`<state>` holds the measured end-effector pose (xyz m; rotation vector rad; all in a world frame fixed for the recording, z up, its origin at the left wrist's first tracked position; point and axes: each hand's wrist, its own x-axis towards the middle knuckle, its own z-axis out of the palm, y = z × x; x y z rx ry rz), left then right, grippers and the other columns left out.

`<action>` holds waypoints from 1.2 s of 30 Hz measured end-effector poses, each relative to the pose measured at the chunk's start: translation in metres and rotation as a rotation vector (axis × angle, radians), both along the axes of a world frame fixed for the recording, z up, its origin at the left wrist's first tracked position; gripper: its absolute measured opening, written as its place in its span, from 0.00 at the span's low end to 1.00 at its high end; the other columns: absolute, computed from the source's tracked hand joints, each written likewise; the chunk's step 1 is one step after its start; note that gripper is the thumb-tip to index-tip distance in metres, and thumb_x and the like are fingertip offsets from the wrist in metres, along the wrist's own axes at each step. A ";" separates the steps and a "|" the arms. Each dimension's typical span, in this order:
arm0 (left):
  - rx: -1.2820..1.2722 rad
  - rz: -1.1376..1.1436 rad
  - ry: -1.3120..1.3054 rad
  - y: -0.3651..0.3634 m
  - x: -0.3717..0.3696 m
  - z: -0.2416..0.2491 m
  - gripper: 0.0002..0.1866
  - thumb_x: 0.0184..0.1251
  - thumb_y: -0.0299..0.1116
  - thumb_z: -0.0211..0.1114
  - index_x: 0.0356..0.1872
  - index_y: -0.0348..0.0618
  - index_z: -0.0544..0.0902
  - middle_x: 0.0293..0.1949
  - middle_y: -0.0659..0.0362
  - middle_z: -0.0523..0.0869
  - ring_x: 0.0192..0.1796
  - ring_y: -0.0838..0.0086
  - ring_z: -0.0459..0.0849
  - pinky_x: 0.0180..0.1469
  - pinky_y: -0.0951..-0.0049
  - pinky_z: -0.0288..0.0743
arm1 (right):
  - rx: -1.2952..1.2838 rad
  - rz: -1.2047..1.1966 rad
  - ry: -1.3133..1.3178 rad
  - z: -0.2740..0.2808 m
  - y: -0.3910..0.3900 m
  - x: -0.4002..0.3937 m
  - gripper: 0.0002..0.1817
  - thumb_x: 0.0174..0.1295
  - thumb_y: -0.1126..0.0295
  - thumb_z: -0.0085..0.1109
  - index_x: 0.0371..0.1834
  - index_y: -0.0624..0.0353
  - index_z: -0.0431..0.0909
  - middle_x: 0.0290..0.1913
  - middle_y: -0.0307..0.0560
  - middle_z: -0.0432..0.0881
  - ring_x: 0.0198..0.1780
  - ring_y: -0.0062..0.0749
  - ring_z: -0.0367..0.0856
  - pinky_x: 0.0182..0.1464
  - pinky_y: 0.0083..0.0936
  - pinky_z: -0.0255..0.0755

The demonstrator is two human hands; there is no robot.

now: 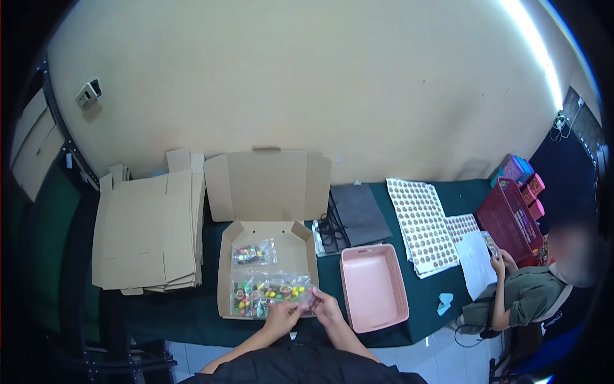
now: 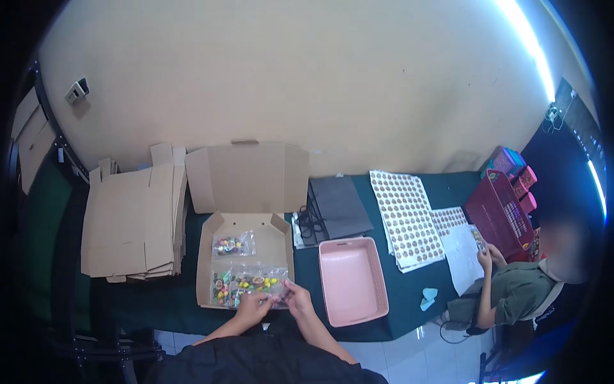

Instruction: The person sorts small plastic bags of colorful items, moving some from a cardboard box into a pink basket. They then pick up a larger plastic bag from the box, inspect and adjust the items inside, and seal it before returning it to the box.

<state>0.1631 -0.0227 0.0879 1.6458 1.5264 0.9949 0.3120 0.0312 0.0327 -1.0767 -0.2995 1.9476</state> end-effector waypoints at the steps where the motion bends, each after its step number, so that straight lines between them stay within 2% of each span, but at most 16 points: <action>1: -0.003 -0.017 0.024 -0.001 0.001 -0.001 0.14 0.56 0.38 0.62 0.21 0.36 0.80 0.16 0.49 0.77 0.19 0.59 0.77 0.23 0.65 0.66 | -0.014 -0.006 0.014 -0.005 0.000 0.002 0.14 0.59 0.68 0.52 0.46 0.66 0.73 0.42 0.48 0.78 0.43 0.32 0.77 0.44 0.29 0.72; 6: -0.076 -0.115 0.018 0.002 0.003 0.010 0.12 0.58 0.38 0.60 0.29 0.39 0.83 0.19 0.48 0.79 0.23 0.58 0.79 0.29 0.66 0.72 | 0.015 -0.123 0.062 0.000 0.000 0.003 0.13 0.60 0.71 0.50 0.46 0.65 0.72 0.42 0.45 0.78 0.45 0.32 0.76 0.51 0.30 0.69; 7: -0.191 -0.240 0.061 0.003 0.001 0.012 0.13 0.60 0.33 0.58 0.43 0.41 0.80 0.29 0.49 0.83 0.29 0.63 0.82 0.37 0.71 0.75 | 0.068 -0.161 0.079 0.000 0.002 0.004 0.11 0.61 0.71 0.49 0.44 0.64 0.72 0.42 0.45 0.78 0.46 0.31 0.76 0.54 0.31 0.67; 8: -0.202 -0.238 0.063 0.001 0.002 0.011 0.13 0.60 0.33 0.58 0.43 0.41 0.80 0.29 0.49 0.83 0.29 0.63 0.82 0.37 0.71 0.75 | 0.151 -0.218 0.126 -0.009 0.009 0.010 0.10 0.62 0.70 0.48 0.42 0.63 0.72 0.42 0.47 0.77 0.47 0.31 0.75 0.55 0.32 0.67; 10: -0.196 -0.272 -0.385 -0.002 0.003 0.008 0.20 0.62 0.28 0.55 0.56 0.41 0.70 0.42 0.52 0.82 0.36 0.71 0.82 0.42 0.75 0.74 | 0.239 -0.363 0.039 -0.001 0.028 0.027 0.12 0.65 0.67 0.45 0.42 0.65 0.70 0.44 0.49 0.76 0.48 0.35 0.75 0.53 0.35 0.68; 11: -0.220 -0.320 -0.397 0.001 -0.005 -0.009 0.26 0.63 0.24 0.52 0.63 0.42 0.60 0.52 0.54 0.77 0.43 0.76 0.79 0.46 0.77 0.72 | 0.316 -0.372 0.040 0.012 0.039 0.034 0.09 0.65 0.68 0.46 0.41 0.62 0.71 0.45 0.47 0.75 0.48 0.32 0.75 0.52 0.33 0.69; 12: -0.304 -0.240 -0.496 0.006 -0.010 -0.010 0.26 0.63 0.23 0.50 0.64 0.41 0.59 0.52 0.53 0.76 0.44 0.77 0.78 0.47 0.77 0.72 | 0.310 -0.367 0.045 0.027 0.044 0.038 0.09 0.65 0.68 0.46 0.41 0.62 0.71 0.45 0.47 0.75 0.48 0.32 0.75 0.52 0.33 0.69; 15: -0.303 -0.075 -0.703 0.018 -0.033 -0.044 0.25 0.67 0.33 0.49 0.64 0.41 0.58 0.53 0.53 0.75 0.48 0.72 0.77 0.50 0.73 0.72 | 0.438 -0.369 0.019 0.054 0.047 0.043 0.08 0.64 0.68 0.47 0.40 0.61 0.71 0.42 0.46 0.77 0.45 0.29 0.76 0.50 0.32 0.72; 17: -0.516 0.020 -1.233 0.032 -0.048 -0.031 0.26 0.70 0.45 0.45 0.63 0.42 0.58 0.54 0.53 0.73 0.51 0.66 0.77 0.52 0.66 0.72 | 0.433 -0.106 0.035 0.057 0.048 0.041 0.08 0.64 0.68 0.49 0.39 0.60 0.72 0.36 0.43 0.78 0.37 0.26 0.78 0.41 0.28 0.76; 20: -0.703 -0.191 -1.518 0.036 -0.064 -0.011 0.33 0.67 0.58 0.38 0.63 0.44 0.57 0.54 0.54 0.73 0.52 0.65 0.76 0.55 0.59 0.69 | 0.421 0.133 -0.275 0.054 0.041 0.030 0.09 0.64 0.66 0.49 0.39 0.60 0.72 0.33 0.41 0.77 0.34 0.23 0.79 0.33 0.24 0.78; 22: -0.710 -0.242 -1.517 0.036 -0.073 -0.039 0.28 0.68 0.50 0.46 0.62 0.43 0.59 0.52 0.56 0.74 0.52 0.66 0.76 0.54 0.57 0.71 | 0.426 0.156 -0.298 0.048 0.037 0.020 0.09 0.63 0.65 0.50 0.38 0.59 0.73 0.31 0.40 0.77 0.32 0.23 0.78 0.27 0.21 0.77; 24: -0.666 -0.146 -1.083 0.037 -0.073 -0.044 0.25 0.65 0.36 0.56 0.60 0.41 0.60 0.52 0.55 0.74 0.52 0.67 0.77 0.51 0.60 0.75 | 0.375 0.137 -0.380 0.038 0.039 0.015 0.11 0.64 0.64 0.49 0.41 0.61 0.72 0.35 0.41 0.77 0.33 0.22 0.78 0.28 0.20 0.77; 25: -0.696 -0.061 -1.128 0.039 -0.076 -0.050 0.25 0.61 0.27 0.59 0.59 0.39 0.61 0.49 0.55 0.76 0.49 0.69 0.79 0.47 0.64 0.78 | 0.358 0.074 -0.386 0.040 0.037 0.011 0.14 0.65 0.64 0.48 0.48 0.61 0.72 0.40 0.42 0.76 0.36 0.22 0.77 0.34 0.19 0.76; 29: -0.500 0.123 -1.122 0.078 -0.087 -0.061 0.23 0.61 0.31 0.60 0.56 0.38 0.64 0.47 0.55 0.76 0.47 0.68 0.80 0.39 0.73 0.80 | 0.473 0.070 -0.610 0.030 0.048 0.010 0.17 0.66 0.65 0.46 0.55 0.61 0.70 0.42 0.41 0.76 0.41 0.23 0.75 0.47 0.23 0.71; 34: -0.432 0.301 -0.857 0.151 -0.091 -0.093 0.24 0.59 0.35 0.63 0.53 0.33 0.67 0.46 0.52 0.76 0.41 0.69 0.80 0.35 0.69 0.80 | 0.452 0.169 -0.581 0.025 0.049 0.013 0.14 0.66 0.67 0.46 0.48 0.62 0.75 0.36 0.41 0.78 0.41 0.22 0.75 0.44 0.20 0.71; 36: -0.480 0.382 -0.228 0.171 -0.090 -0.120 0.27 0.57 0.38 0.65 0.54 0.35 0.68 0.44 0.51 0.78 0.42 0.61 0.80 0.39 0.65 0.77 | 0.485 0.159 -0.572 0.024 0.048 0.017 0.14 0.66 0.67 0.46 0.48 0.62 0.75 0.37 0.42 0.78 0.40 0.21 0.76 0.42 0.20 0.71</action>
